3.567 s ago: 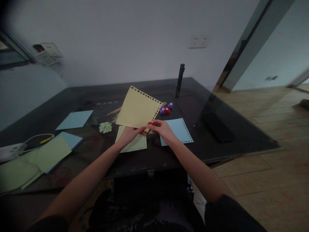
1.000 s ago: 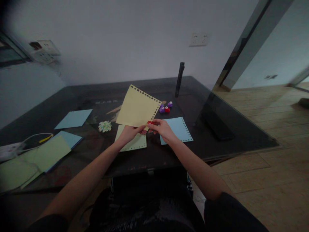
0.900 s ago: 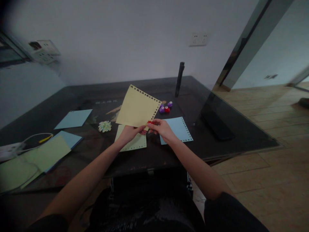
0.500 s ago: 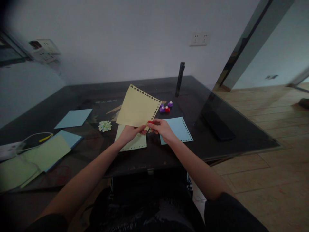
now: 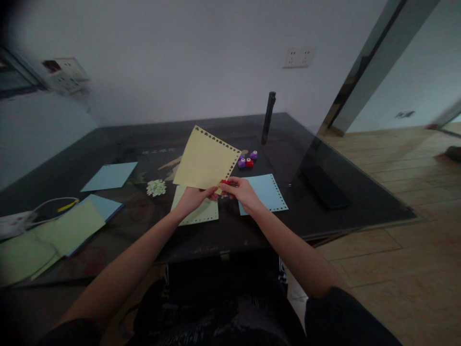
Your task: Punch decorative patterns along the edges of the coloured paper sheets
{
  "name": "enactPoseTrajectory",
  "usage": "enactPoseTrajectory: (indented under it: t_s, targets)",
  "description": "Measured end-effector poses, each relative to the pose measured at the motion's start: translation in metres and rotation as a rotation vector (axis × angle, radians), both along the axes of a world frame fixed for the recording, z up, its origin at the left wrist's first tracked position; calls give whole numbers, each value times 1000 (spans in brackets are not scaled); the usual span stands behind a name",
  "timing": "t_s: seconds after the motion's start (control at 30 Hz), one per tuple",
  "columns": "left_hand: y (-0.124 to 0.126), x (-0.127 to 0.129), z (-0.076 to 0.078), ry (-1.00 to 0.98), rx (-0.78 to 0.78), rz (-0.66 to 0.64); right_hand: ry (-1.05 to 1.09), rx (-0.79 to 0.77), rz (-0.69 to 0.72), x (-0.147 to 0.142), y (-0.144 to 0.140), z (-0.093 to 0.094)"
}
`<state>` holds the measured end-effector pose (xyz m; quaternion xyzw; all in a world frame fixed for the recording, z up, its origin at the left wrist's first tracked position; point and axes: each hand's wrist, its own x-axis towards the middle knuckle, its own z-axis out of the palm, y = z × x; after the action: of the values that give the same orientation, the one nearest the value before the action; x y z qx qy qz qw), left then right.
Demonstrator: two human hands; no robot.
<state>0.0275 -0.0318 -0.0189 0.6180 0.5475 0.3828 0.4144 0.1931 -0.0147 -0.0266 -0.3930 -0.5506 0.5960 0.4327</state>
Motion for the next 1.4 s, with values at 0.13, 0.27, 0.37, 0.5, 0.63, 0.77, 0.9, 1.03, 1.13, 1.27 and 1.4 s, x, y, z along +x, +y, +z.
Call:
enactPoseTrajectory:
  t_s: [0.13,0.27,0.37,0.5,0.63,0.77,0.9,1.03,1.13,1.27,1.4]
  targets:
    - [0,0,1,13,-3,1,8,-9,-11,0,1,-2]
    - [0,-1,-1,12,13,-6,-5,-25,-37,-1,1,-1]
    - [1,-1,-3,8,16,-7,-5,-28,-35,-1,1,-1]
    - [0,-1,-2,7,12,-3,7,-14,-32,-1,1,-2]
    - [0,-1,-3,10,24,-5,4,-7,-41,-1,0,-1]
    - [1,-1,-4,6,27,-11,15,-14,-39,-2,0,-1]
    - [1,-1,-4,-1,18,-5,42,-14,-33,-2,1,-2]
    - [0,0,-1,7,8,-2,28,-1,-33,-2,1,-2]
    - [0,0,-1,10,9,-1,47,2,-42,-2,1,-3]
    - [0,0,-3,16,8,-10,76,9,-36,-3,2,-6]
    - [0,-1,-4,22,16,-14,83,32,-30,-2,2,-8]
